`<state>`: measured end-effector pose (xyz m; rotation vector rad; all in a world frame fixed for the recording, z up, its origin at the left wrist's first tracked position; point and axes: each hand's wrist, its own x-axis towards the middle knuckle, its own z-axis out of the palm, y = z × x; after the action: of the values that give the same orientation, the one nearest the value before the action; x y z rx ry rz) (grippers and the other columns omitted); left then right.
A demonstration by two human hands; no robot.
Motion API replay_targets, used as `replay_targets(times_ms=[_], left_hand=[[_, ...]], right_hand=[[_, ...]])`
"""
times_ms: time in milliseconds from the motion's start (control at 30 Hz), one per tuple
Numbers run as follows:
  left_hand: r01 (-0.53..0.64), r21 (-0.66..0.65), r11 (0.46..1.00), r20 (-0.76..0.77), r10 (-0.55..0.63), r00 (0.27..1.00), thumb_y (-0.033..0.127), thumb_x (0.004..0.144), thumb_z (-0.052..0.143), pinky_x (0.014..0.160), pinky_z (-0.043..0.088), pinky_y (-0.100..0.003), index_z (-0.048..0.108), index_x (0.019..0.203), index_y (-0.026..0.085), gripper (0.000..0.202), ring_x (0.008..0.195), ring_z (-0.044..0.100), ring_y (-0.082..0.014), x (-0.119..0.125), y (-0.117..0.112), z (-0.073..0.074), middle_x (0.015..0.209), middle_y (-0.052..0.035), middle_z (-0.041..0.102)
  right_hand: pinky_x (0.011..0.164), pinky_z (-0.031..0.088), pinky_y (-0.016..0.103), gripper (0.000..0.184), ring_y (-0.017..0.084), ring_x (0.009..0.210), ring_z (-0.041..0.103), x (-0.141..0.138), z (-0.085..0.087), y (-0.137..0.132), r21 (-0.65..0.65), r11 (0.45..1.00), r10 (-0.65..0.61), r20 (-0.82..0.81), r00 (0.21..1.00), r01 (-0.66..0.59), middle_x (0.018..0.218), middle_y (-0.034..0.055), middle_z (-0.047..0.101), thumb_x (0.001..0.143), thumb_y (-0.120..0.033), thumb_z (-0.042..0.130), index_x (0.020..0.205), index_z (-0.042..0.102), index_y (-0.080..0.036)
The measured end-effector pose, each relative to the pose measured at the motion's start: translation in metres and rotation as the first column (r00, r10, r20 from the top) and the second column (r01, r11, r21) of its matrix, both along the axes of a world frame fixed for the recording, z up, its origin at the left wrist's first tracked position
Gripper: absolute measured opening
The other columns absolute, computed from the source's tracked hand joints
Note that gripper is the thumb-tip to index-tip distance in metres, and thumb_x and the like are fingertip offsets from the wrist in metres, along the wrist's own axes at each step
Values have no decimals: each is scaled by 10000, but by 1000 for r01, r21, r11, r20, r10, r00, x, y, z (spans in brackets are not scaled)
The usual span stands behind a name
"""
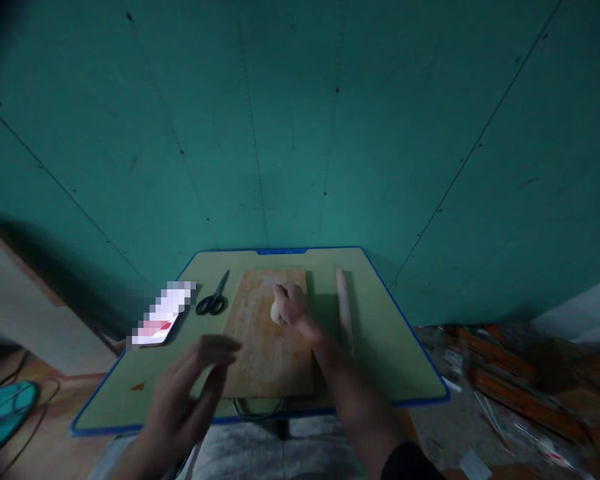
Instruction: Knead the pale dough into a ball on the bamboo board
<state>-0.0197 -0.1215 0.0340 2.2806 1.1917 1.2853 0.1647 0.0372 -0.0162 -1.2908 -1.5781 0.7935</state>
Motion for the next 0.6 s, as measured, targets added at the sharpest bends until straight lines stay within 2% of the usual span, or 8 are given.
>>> replay_targets(times_ms=[67,133,200,267,433,600], left_hand=[[4,-49,999,-91,-8,996,200,951,425,851,561,-359,623,1062,192,228,1077,636,-221,10,33,-19,1219,-134,625],[-36,-94,995,-198,17,980,226,943,423,899,555,-410,591,1168,176,285,1164,604,-263,18,52,-41,1318,-168,570],[-75,-89,993,-302,45,952,252,944,435,996,505,-464,559,1241,183,329,1231,560,-284,25,57,-60,1340,-155,564],[-120,-49,992,-369,93,925,278,940,452,1053,450,-524,528,1280,159,368,1272,525,-316,29,53,-73,1340,-167,568],[-135,-30,990,-424,110,899,272,928,469,1072,419,-552,500,1308,140,404,1315,483,-339,34,40,-79,1354,-188,558],[-169,-113,979,-335,122,934,243,895,493,1090,390,-558,535,1261,164,376,1331,464,-330,39,35,-74,1362,-161,558]], right_hand=[[542,246,305,394,145,528,403,1,2,-2,13,1000,-13,-9,1000,13,477,-27,386,802,-454,414,473,383,-240],[544,252,310,416,149,530,403,2,4,-5,24,999,-23,-28,999,23,474,-29,376,800,-494,419,470,374,-245],[538,249,309,432,148,525,385,3,5,-8,24,999,-34,-59,998,35,474,-36,350,782,-543,425,472,359,-250],[528,247,302,442,143,518,356,4,4,-10,12,998,-52,-101,994,54,477,-42,318,760,-584,421,477,337,-255],[504,271,281,435,134,514,318,7,0,-12,-50,996,-77,-213,974,68,494,-48,286,712,-612,413,487,291,-259],[487,276,279,382,128,494,317,10,-1,-13,-118,993,-58,-280,958,25,480,-54,302,653,-569,455,464,338,-258]])
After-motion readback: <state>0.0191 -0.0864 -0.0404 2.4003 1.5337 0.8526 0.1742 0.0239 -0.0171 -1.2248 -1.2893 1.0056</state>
